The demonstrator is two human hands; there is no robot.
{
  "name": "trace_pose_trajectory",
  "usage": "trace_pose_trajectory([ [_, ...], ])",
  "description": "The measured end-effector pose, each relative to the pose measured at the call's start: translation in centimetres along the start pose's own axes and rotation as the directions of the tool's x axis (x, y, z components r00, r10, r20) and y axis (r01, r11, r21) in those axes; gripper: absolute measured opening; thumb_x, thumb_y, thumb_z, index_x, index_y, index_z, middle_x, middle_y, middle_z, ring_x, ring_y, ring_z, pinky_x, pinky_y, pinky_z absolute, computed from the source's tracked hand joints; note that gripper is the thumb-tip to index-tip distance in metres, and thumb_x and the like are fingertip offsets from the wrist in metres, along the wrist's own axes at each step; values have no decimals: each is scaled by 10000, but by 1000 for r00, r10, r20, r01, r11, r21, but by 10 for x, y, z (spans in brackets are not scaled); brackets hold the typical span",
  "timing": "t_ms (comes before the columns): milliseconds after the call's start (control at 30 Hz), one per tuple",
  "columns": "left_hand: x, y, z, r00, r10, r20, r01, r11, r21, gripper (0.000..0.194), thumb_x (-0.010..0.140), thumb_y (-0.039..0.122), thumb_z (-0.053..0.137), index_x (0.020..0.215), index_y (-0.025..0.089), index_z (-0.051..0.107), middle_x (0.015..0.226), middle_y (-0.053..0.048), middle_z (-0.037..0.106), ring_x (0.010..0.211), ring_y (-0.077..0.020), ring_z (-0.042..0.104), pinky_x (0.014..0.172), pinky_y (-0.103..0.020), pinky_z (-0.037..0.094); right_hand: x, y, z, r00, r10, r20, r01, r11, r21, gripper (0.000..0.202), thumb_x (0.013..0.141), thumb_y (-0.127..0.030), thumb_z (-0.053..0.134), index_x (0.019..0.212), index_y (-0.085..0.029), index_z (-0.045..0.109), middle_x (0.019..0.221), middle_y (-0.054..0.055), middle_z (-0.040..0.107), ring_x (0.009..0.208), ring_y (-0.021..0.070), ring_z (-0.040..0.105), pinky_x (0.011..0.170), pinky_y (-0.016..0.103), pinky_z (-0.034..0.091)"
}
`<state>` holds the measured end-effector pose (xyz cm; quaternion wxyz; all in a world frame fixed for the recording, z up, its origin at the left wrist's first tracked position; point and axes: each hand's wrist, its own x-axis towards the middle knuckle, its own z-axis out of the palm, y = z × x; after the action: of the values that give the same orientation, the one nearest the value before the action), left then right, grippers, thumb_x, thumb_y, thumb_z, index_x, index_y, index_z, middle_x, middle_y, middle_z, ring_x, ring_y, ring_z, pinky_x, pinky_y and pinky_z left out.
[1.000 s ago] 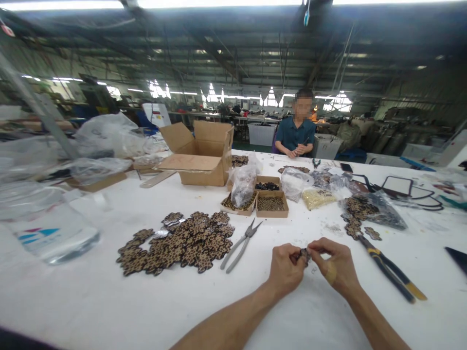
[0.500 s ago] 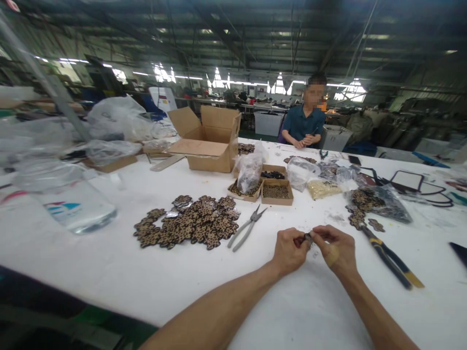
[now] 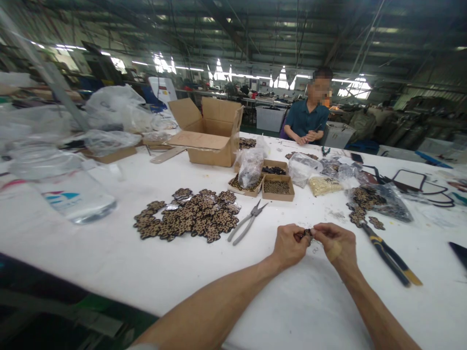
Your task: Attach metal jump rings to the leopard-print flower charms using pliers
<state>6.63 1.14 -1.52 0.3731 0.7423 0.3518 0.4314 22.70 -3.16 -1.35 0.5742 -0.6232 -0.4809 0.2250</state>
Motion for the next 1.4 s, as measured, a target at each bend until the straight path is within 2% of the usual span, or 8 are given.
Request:
trace_pose_trajectory([
  [233,0,2,-1,999,33,4,-33,999,27,157,840,242,640,758,158,744,669,-28,659,568,-112,533,553,-237,380,-3,-3,1,997,-58,-54,55,996,-65,267,737,-405,764,870,-174,771,759,66,754,651,217,686,627,319,567],
  [467,1,3,-2,993,118,2,-118,989,86,170,846,225,629,700,158,683,648,-25,601,594,-117,517,597,-247,386,-4,-5,2,992,-121,-34,118,989,-86,248,771,-409,744,871,-182,756,802,65,754,695,224,702,666,329,574],
  [933,-1,2,-4,984,174,22,-175,976,128,201,861,219,600,668,169,621,641,-16,562,606,-121,512,608,-254,394,-10,-13,6,971,-231,-54,221,963,-153,207,827,-403,706,853,-199,731,783,54,735,687,216,692,670,332,579],
  [1033,-1,1,-4,976,218,21,-219,964,151,184,858,196,579,680,169,615,651,-18,546,619,-124,510,609,-254,395,-9,-14,4,962,-274,-6,270,948,-169,234,859,-419,670,922,-202,732,803,61,726,695,219,685,682,345,580],
  [1133,-2,-1,-4,966,258,19,-257,948,186,151,858,178,560,724,167,627,670,-21,535,621,-124,501,598,-254,390,-5,-18,0,927,-361,102,375,898,-229,244,904,-392,615,1021,-212,729,831,65,705,710,212,669,699,350,568],
  [1233,-2,-3,-4,956,291,33,-290,928,235,134,859,162,543,754,165,627,706,-29,544,629,-125,503,597,-258,390,-2,-22,-5,886,-412,215,460,843,-279,216,927,-360,569,967,-221,729,812,64,682,696,203,640,673,341,544],
  [1300,-2,-5,-4,948,313,52,-314,907,280,138,870,159,527,773,166,624,740,-38,559,649,-131,517,611,-264,400,-1,-22,-7,888,-391,241,451,842,-295,218,922,-371,564,918,-221,722,798,62,683,682,202,632,655,335,536],
  [1400,0,-6,-7,926,361,106,-374,852,367,141,882,155,507,813,172,628,786,-53,580,705,-152,548,633,-278,410,1,-18,-9,925,-296,237,357,891,-280,251,885,-432,604,857,-210,720,742,55,693,635,197,623,609,319,530],
])
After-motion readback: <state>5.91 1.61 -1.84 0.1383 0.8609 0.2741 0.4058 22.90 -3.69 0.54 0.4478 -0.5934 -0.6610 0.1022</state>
